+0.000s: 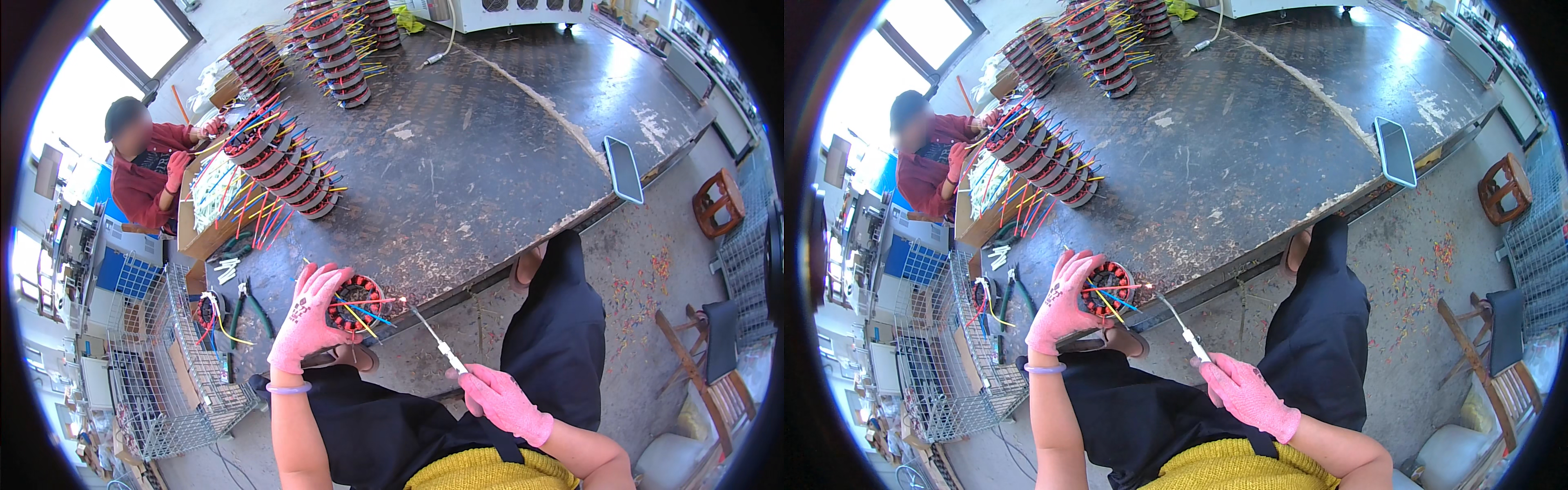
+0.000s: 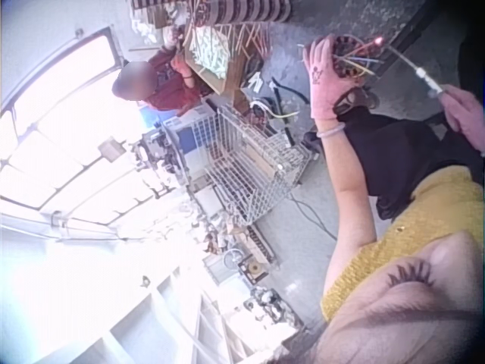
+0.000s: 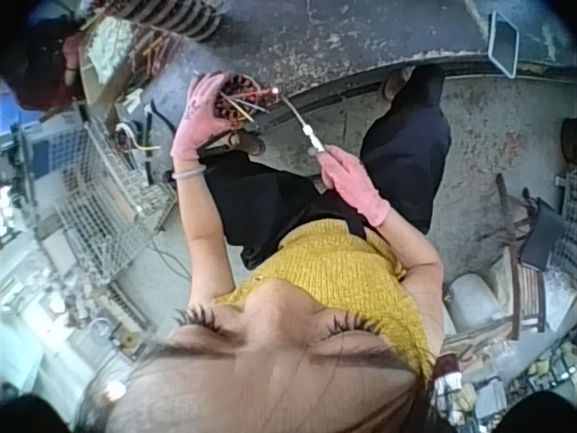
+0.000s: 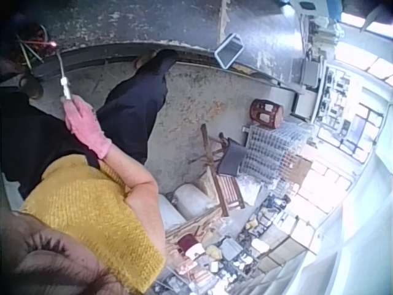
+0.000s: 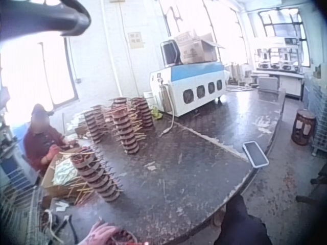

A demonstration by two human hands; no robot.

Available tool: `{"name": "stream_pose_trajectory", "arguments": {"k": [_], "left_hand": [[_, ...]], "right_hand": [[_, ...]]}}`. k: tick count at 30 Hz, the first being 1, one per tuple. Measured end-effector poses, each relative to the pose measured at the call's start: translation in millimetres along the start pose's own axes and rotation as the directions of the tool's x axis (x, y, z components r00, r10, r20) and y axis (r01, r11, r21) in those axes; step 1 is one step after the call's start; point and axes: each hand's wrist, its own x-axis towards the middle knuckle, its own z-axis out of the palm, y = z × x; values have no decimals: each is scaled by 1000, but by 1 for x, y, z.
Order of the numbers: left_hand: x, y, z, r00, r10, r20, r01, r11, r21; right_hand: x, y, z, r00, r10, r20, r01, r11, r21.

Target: The person solders wire connections on a circular component using a soldering iron and later trims excess wires with pliers.

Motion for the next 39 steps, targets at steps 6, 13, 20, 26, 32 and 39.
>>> {"name": "stream_pose_trajectory", "arguments": {"k": [6,13,20,26,32,39], "left_hand": [[1,0,1,1000,-1,0,1,1000,9],[-1,-1,-1,1000,3,-10,-3,1000,8],[0,6,3,1000,23,-16,-22,1000,14],[3,1,8,998,62,-23,-62,998,4],[-29,13,-32,976,-70,-209,70,998,-8],[20,1,-199,849,-43,-527,16,998,-56]], "right_hand": [[0,-3,1,1000,19,-4,-18,999,34],[0,-2,2,1000,17,0,-17,999,30],[-3,2,-2,1000,24,-5,-24,994,111],[-8,2,-9,1000,10,-13,-6,955,296],[-24,-31,-17,995,-81,-62,93,970,223],[-21,-47,-31,926,-332,-181,337,941,1]]}}
